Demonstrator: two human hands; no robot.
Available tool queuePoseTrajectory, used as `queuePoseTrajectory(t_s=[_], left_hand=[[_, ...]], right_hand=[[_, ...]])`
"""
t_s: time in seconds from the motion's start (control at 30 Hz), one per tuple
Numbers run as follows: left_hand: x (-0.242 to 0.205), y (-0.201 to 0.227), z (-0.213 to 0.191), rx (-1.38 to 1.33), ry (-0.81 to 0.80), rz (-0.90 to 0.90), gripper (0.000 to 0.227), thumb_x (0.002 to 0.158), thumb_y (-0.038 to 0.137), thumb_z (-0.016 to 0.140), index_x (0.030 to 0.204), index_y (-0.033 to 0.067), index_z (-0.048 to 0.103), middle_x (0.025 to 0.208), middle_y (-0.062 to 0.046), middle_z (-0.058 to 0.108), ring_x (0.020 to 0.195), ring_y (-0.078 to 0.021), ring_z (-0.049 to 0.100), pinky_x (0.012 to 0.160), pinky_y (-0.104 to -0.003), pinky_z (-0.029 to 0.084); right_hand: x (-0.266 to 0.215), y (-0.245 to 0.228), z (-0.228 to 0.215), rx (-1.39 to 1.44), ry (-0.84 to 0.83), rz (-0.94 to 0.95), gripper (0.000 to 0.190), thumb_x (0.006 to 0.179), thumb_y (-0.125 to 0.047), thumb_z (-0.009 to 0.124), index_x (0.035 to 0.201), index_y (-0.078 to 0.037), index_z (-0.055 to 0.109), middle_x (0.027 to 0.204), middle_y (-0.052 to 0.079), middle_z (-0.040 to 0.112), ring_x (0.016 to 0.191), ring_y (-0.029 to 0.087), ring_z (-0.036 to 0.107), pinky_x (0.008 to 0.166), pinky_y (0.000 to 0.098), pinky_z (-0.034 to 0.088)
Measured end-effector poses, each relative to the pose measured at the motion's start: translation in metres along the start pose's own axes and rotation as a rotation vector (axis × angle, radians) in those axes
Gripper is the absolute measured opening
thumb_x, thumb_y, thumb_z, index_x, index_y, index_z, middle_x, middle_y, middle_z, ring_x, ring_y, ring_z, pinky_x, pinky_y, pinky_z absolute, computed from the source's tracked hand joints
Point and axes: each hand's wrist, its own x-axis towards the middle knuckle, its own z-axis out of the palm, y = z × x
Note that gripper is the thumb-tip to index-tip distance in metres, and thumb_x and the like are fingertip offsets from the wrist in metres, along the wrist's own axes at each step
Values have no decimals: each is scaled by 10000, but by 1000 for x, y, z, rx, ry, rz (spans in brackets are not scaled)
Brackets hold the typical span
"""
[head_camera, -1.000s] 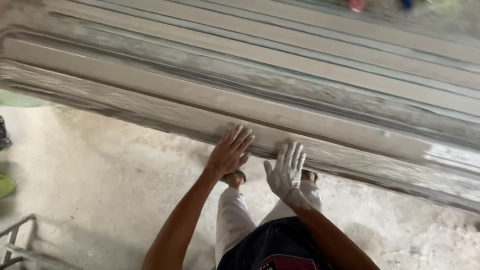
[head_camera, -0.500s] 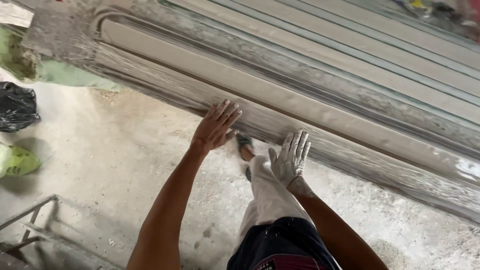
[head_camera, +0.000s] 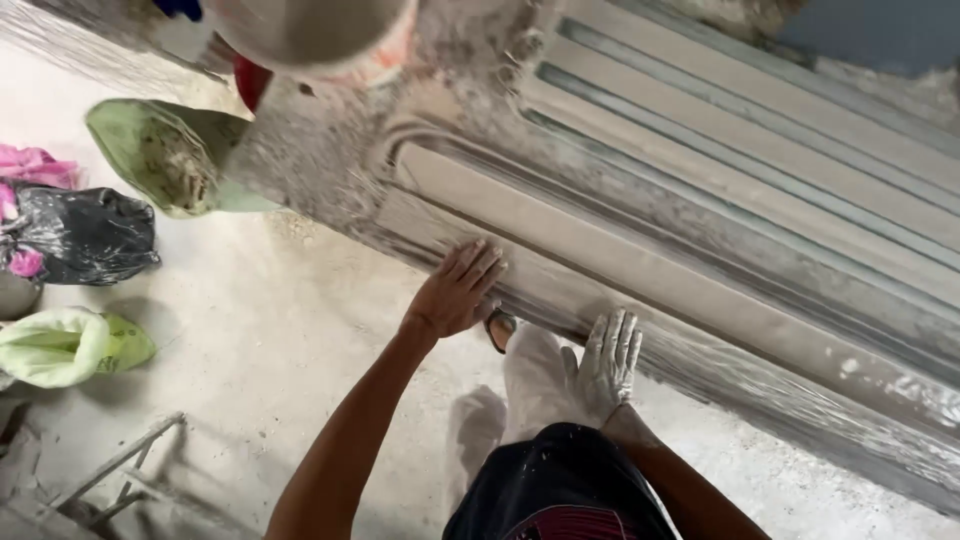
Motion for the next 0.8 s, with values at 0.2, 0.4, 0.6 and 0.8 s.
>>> queuePoseTrajectory(t_s=[0.2, 0.4, 0.6, 0.8], left_hand=[[-12, -69, -9, 88, 155, 132, 601, 1046, 464, 497, 1523, 99, 515, 1664, -135, 332, 1542, -354, 278, 1258, -566, 240], [-21, -139, 4, -34, 173, 210, 568, 1052, 462, 524, 1496, 108, 541, 1621, -139, 390, 1530, -381, 288, 1261, -581, 239], [-20, -205, 14, 16, 215, 349, 504, 1054, 439, 515, 1460, 147, 576, 1575, -128, 442, 1482, -350, 354, 1241, -593, 255], [-16, -236, 9, -18, 9, 388, 474, 1024, 208, 544, 1494, 153, 517, 1581, -125, 432, 1441, -321, 401, 1217, -580, 313]], right_hand=[[39, -50, 35, 72, 77, 53, 848, 1081, -485, 481, 1566, 151, 200, 1658, 417, 125, 1562, 594, 107, 1274, 702, 132], [93, -136, 46, -30, -175, 387, 922, 981, -498, 523, 1541, 169, 223, 1646, 403, 92, 1541, 579, 45, 1237, 673, 42], [130, -218, 83, -44, -71, 403, 850, 1016, -465, 501, 1548, 153, 260, 1646, 393, 127, 1548, 566, 71, 1245, 673, 66], [168, -281, 114, -82, -35, 502, 855, 1027, -484, 481, 1551, 151, 251, 1657, 385, 137, 1563, 543, 103, 1272, 639, 90]])
